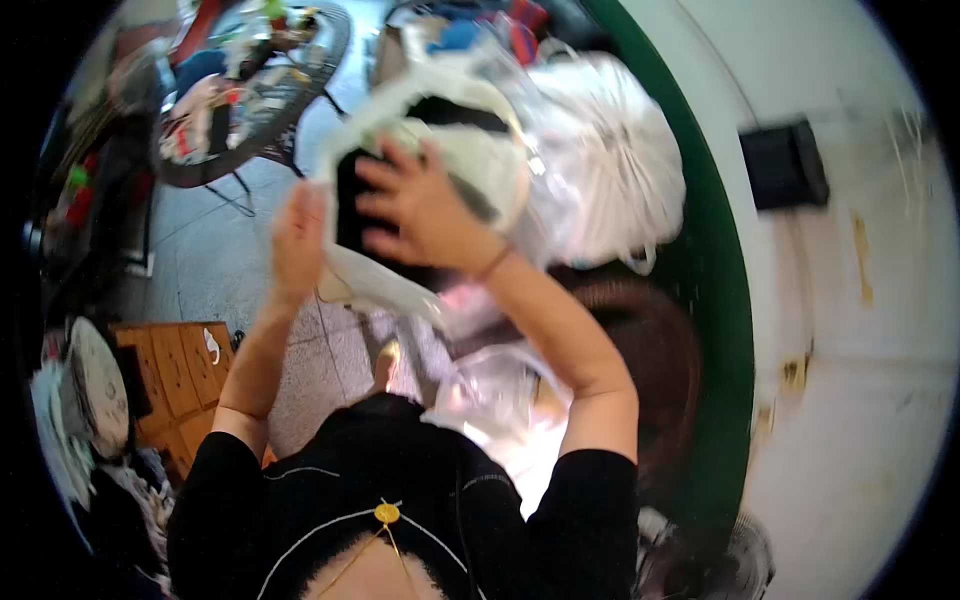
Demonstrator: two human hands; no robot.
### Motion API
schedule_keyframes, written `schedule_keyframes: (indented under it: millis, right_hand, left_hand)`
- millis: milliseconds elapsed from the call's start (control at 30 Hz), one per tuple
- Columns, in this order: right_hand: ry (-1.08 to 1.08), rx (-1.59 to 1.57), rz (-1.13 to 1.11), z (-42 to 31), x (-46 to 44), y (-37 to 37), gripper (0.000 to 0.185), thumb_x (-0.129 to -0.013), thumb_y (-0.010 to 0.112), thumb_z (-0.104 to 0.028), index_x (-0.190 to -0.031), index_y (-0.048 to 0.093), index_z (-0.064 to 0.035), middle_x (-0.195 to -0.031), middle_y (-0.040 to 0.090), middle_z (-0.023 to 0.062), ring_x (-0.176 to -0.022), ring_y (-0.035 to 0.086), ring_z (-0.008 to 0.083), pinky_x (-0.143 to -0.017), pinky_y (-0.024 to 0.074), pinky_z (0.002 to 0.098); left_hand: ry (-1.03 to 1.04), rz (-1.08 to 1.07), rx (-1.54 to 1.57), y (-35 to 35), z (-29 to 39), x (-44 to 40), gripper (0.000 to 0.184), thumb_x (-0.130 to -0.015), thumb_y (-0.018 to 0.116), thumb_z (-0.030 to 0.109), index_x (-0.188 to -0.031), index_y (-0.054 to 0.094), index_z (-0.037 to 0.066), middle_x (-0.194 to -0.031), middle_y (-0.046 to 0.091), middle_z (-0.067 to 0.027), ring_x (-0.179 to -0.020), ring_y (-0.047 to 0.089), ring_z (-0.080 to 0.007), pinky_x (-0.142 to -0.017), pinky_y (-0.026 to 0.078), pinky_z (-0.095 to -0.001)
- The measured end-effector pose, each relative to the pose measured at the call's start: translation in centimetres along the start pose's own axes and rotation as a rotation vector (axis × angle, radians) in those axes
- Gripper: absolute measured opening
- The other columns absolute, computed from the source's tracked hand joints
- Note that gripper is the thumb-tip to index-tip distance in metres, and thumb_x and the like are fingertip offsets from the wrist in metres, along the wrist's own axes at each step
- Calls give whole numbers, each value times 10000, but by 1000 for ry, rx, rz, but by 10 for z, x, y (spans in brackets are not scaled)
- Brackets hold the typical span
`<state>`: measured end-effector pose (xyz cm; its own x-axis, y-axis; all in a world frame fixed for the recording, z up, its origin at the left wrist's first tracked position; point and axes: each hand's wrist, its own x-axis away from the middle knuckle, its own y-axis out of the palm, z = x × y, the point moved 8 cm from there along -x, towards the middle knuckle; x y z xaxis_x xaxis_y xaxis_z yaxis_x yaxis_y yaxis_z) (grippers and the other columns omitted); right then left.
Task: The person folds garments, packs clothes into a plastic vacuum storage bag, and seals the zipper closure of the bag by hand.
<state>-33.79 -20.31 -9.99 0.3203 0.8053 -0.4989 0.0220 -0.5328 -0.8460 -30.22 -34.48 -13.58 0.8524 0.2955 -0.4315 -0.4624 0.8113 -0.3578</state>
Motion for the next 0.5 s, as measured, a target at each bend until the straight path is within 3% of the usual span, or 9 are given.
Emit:
schedule_keyframes:
  millis: [33,100,167,233,267,333,400,467,500]
  right_hand:
    - [81,15,177,-4,18,-49,333,-698,708,-300,-958,658,-98,-1129,582,96,-1174,448,338,-924,351,509]
    - [363,-391,198,-28,65,-128,233,-742,676,-149,-934,652,-20,-982,643,107,-1029,557,293,-899,420,361]
    - [524,-971,24,-72,129,-128,122,-779,628,-96,-857,653,-5,-851,652,106,-839,610,243,-779,463,326]
    - [638,-1357,-125,-126,192,-92,125,-810,586,-116,-771,648,-14,-758,658,86,-704,628,178,-696,477,296]
    - [779,-1330,-195,-143,225,-59,152,-816,575,-117,-758,643,7,-728,645,98,-704,622,174,-669,480,306]
    - [1161,-1113,-234,-146,299,17,188,-821,567,-128,-742,635,28,-701,633,108,-703,615,162,-627,485,315]
    - [1560,-759,-151,-130,395,79,192,-815,573,-136,-741,634,30,-705,635,104,-701,614,156,-613,487,314]
    - [1801,-503,-109,-120,482,115,183,-805,579,-132,-746,634,32,-707,636,104,-698,614,159,-613,487,314]
    - [1897,-405,-103,-117,519,126,180,-800,582,-130,-749,635,33,-708,637,103,-697,615,161,-613,488,314]
  left_hand:
    - [62,28,44,4,-2,1,236,-948,469,198,-1033,552,-6,-710,565,-124,-621,533,-182,-556,416,-327]
    - [-59,-60,135,6,13,2,236,-950,483,193,-1073,534,-2,-756,553,-49,-665,478,-91,-578,396,-249]
    - [-213,-87,172,7,9,16,277,-930,526,142,-1158,484,-10,-791,523,0,-700,433,-30,-600,365,-189]
    - [26,21,136,4,40,36,359,-926,535,118,-1239,426,-19,-836,539,-20,-763,468,-37,-658,397,-166]
    - [197,122,123,3,60,55,436,-855,612,57,-1241,423,-13,-759,477,20,-675,424,-40,-570,349,-180]
    - [418,-30,133,20,81,109,488,-785,681,87,-1207,457,-8,-791,528,-24,-687,469,-82,-578,373,-200]
    - [635,-696,20,81,133,149,556,-651,762,158,-1139,530,30,-1021,570,-141,-803,568,-263,-680,447,-330]
    - [681,-890,-173,133,145,183,669,-588,793,239,-1178,525,70,-1165,504,-151,-1092,462,-304,-886,350,-434]
    - [693,-898,-171,150,145,187,669,-588,793,239,-1178,525,70,-1165,504,-151,-1092,462,-304,-886,350,-434]
